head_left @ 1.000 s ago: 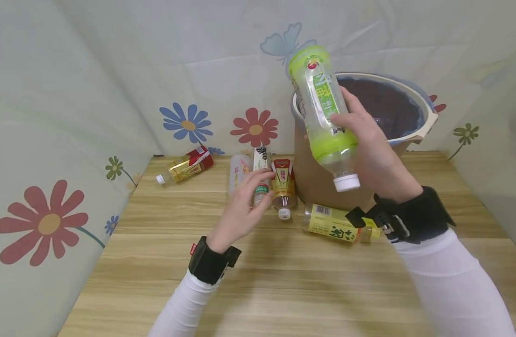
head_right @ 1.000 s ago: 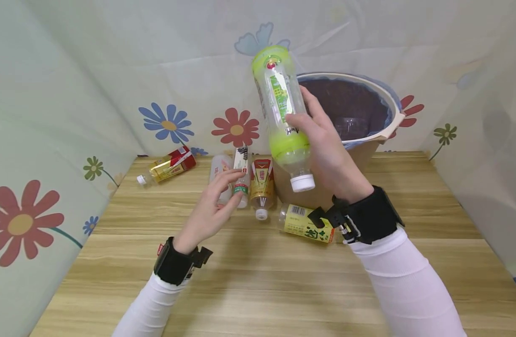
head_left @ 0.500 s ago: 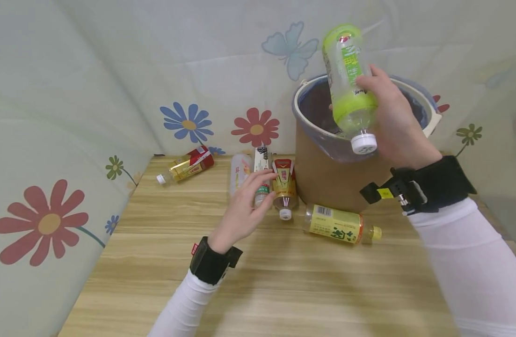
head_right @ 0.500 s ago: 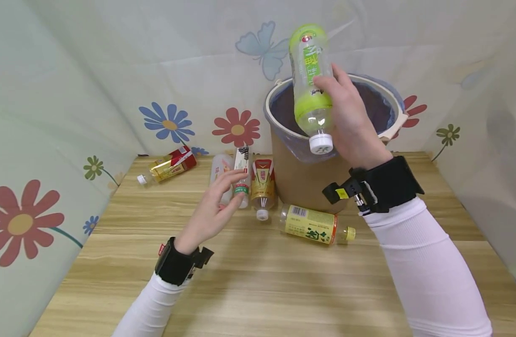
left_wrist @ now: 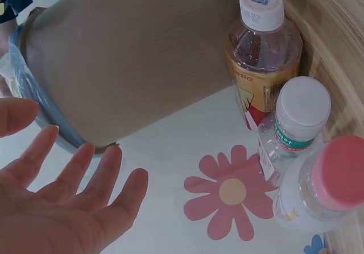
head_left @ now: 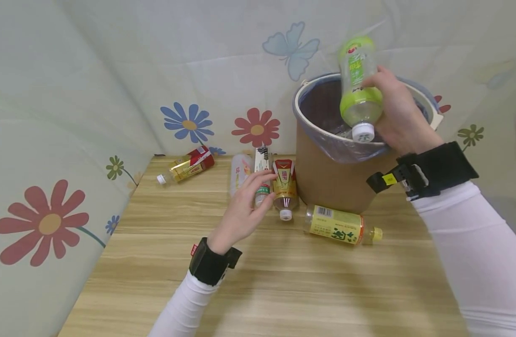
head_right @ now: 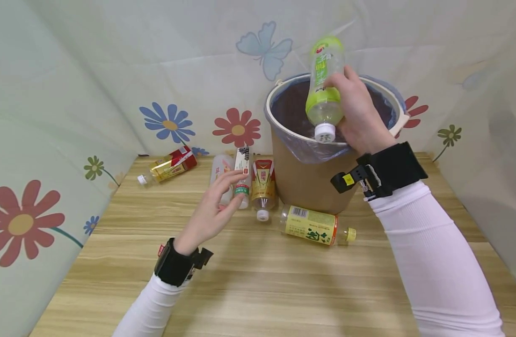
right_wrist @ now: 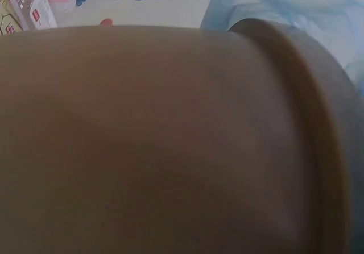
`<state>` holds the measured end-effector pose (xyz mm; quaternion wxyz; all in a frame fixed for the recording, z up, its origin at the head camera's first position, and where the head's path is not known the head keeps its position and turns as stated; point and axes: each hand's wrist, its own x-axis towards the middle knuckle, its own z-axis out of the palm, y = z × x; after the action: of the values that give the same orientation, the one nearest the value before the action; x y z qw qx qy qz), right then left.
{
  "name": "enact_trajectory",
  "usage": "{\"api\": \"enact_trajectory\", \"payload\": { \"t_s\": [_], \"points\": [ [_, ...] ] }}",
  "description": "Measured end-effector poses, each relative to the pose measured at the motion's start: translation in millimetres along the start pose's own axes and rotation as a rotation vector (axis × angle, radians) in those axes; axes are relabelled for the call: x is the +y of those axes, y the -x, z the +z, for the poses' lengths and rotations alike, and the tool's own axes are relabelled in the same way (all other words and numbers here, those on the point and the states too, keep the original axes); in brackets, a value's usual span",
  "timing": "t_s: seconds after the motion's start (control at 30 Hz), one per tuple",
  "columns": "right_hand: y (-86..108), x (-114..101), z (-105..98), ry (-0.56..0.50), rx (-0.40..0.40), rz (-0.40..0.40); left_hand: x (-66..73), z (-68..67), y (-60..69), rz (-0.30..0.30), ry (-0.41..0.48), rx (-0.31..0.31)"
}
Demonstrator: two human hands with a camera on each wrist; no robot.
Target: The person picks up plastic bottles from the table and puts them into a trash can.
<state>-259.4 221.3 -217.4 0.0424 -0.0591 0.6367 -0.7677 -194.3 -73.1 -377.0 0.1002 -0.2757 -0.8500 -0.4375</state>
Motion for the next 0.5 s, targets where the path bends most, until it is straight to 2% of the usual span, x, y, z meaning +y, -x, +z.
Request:
{"api": "enact_trajectory", "payload": {
  "t_s": [0.13,0.37,0.5],
  "points": [
    [-2.2,1.3,-1.7,0.05,0.022,-0.026,0.3,0.1,0.5,0.008,0.0,-0.002],
    [-0.3,1.8,-3.4,0.087,0.132,0.004,-0.6,-0.4,1.1,0.011,0.004,-0.003],
    [0.7,1.1,-2.4,0.09,0.132,-0.004,-0.8,-0.8,1.5,0.0,0.002,-0.007]
  ]
}}
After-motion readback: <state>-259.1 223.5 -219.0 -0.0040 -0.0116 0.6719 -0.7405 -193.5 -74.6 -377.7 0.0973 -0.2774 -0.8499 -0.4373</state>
